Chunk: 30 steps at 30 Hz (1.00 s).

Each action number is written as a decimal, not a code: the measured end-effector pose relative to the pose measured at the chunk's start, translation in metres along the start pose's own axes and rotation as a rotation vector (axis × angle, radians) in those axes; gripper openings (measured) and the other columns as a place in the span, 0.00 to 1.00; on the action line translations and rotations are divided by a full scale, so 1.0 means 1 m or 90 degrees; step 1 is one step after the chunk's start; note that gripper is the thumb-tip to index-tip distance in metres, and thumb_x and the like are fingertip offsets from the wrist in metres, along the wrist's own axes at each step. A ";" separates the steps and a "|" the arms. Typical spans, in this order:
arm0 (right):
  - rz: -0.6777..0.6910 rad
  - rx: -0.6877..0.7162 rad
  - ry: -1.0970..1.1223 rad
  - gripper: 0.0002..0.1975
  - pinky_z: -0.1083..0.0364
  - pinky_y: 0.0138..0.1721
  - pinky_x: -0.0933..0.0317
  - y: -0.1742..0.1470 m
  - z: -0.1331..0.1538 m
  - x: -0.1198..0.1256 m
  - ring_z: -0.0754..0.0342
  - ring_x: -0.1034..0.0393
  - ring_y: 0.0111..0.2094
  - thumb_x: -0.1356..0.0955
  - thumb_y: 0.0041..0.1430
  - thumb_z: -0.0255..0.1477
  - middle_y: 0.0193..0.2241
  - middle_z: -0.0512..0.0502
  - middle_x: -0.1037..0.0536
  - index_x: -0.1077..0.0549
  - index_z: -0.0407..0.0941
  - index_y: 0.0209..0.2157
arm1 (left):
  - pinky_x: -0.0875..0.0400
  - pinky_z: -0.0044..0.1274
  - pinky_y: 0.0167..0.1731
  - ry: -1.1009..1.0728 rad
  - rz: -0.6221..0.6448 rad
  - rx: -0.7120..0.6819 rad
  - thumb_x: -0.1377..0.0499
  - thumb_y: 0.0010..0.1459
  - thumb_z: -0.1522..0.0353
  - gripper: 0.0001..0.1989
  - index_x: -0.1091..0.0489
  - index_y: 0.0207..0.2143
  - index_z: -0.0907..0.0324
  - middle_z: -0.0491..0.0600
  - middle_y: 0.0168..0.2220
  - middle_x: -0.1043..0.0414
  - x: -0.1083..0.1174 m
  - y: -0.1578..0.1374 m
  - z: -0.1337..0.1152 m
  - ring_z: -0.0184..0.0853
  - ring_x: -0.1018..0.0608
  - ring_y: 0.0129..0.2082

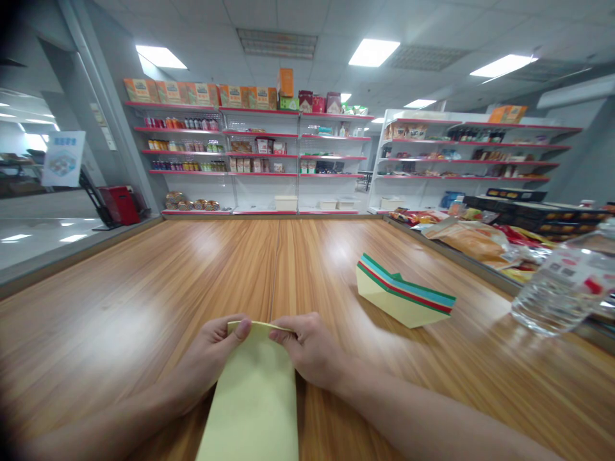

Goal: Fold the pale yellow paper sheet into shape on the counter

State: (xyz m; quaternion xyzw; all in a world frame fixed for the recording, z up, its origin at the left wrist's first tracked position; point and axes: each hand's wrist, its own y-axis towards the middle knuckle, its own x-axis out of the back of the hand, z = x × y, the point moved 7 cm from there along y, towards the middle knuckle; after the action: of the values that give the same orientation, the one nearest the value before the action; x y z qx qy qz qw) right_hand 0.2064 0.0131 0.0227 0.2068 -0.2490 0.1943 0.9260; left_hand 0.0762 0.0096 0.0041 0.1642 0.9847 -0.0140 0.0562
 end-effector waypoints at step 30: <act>-0.099 0.075 -0.051 0.06 0.58 0.29 0.42 0.000 0.017 0.013 0.57 0.36 0.29 0.35 0.56 0.26 0.27 0.48 0.31 0.26 0.44 0.30 | 0.37 0.21 0.24 0.246 -0.024 -0.103 0.45 0.56 0.61 0.16 0.24 0.29 0.64 0.51 0.25 0.26 0.001 -0.004 -0.016 0.35 0.28 0.26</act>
State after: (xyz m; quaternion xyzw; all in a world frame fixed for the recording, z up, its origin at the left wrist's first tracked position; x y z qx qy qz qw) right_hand 0.2099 0.0083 0.0430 0.2874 -0.2568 0.1277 0.9139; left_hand 0.0724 0.0065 0.0202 0.1400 0.9781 0.0958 -0.1209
